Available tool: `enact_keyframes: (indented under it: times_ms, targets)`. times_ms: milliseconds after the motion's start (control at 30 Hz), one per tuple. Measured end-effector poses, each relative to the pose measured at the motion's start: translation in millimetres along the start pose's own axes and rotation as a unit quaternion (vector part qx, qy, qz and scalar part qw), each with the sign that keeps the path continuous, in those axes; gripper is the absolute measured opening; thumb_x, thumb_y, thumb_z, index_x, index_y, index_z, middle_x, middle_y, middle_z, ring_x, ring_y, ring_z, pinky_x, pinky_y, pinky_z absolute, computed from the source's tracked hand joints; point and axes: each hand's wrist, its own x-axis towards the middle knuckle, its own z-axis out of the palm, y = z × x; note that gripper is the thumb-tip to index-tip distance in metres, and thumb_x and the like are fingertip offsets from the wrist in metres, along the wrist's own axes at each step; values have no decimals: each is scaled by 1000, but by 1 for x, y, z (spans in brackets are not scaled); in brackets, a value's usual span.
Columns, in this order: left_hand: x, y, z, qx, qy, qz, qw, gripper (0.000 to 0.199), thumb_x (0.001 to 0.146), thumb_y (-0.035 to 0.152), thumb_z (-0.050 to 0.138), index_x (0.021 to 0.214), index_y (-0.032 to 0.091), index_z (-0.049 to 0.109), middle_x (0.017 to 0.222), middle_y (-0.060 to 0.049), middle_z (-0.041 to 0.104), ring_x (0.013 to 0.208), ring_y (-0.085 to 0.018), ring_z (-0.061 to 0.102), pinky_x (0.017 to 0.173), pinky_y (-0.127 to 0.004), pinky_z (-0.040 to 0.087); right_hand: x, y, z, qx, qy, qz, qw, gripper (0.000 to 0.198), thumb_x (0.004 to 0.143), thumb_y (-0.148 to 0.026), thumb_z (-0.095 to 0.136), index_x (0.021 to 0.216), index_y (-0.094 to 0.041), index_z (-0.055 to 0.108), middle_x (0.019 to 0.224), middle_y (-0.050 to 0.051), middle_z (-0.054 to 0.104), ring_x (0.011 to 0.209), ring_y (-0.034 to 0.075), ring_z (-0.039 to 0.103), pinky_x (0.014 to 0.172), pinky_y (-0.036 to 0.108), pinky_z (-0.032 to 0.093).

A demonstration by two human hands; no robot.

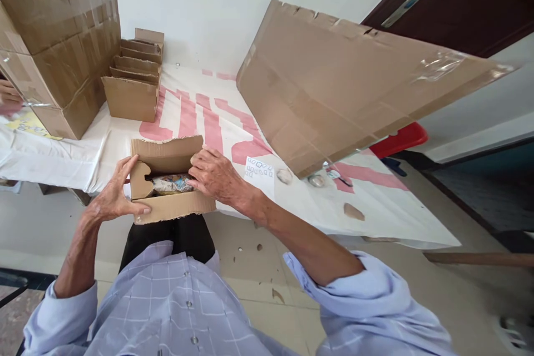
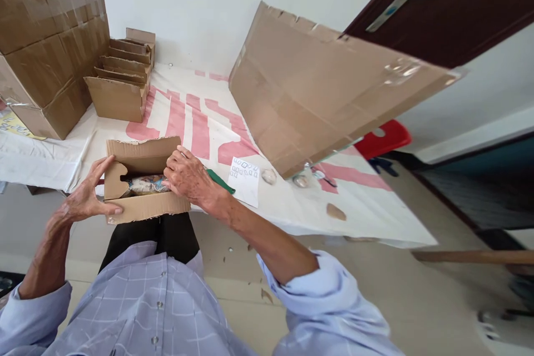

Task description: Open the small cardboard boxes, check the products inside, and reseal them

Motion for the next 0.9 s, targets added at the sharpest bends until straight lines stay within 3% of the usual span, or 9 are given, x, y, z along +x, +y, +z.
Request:
enact_keyframes:
  times_ms: [67,200,333,467,700,800,900]
  targets:
    - [0,1,1,-4,-1,1,1000,138,70,76,98,181,37,25,179,-17,29,164,-51,38,126,-70,51,4,-3,-10,-52,-19,-4,998,14,104,-22,73,99,-20,86,98,11,82,108,31,62,119,55,43]
    - [1,2,1,-2,-1,0,1000,139,70,75,98,181,36,25,179,-17,29,165,-51,38,126,-70,51,20,-13,-22,-85,-110,-41,990,32,100,0,62,96,-21,86,85,8,79,104,29,61,116,47,42]
    - [1,1,1,-1,-3,5,1000,139,70,76,98,181,36,25,179,-18,29,165,-50,37,127,-69,50,35,-13,-18,-36,-212,-42,976,22,103,-16,71,122,-16,82,109,14,81,111,29,64,96,41,46]
    - [5,-2,2,-7,-1,-3,1000,140,69,77,98,181,36,25,179,-18,28,165,-50,37,127,-69,50,50,-4,-11,-41,-287,-13,957,34,100,-27,80,131,-15,78,134,18,78,128,32,66,97,39,47]
    - [11,-2,3,-9,1,-3,1000,139,69,76,97,181,38,25,179,-17,29,165,-50,36,126,-70,51,57,3,-2,-22,-265,-46,963,23,95,-24,85,116,-14,84,120,18,85,117,31,76,88,36,49]
    - [11,0,3,-3,-1,4,1000,140,69,77,97,181,37,24,180,-17,28,166,-50,35,128,-70,48,56,-1,4,-15,-293,-57,954,17,99,-18,77,112,-13,86,110,18,86,102,29,79,78,36,47]
    - [11,1,2,4,0,7,1000,138,71,77,96,181,36,25,180,-18,28,166,-50,35,129,-69,47,55,-4,8,6,-297,-53,953,18,100,-13,70,109,-15,86,105,17,86,98,28,80,78,35,46]
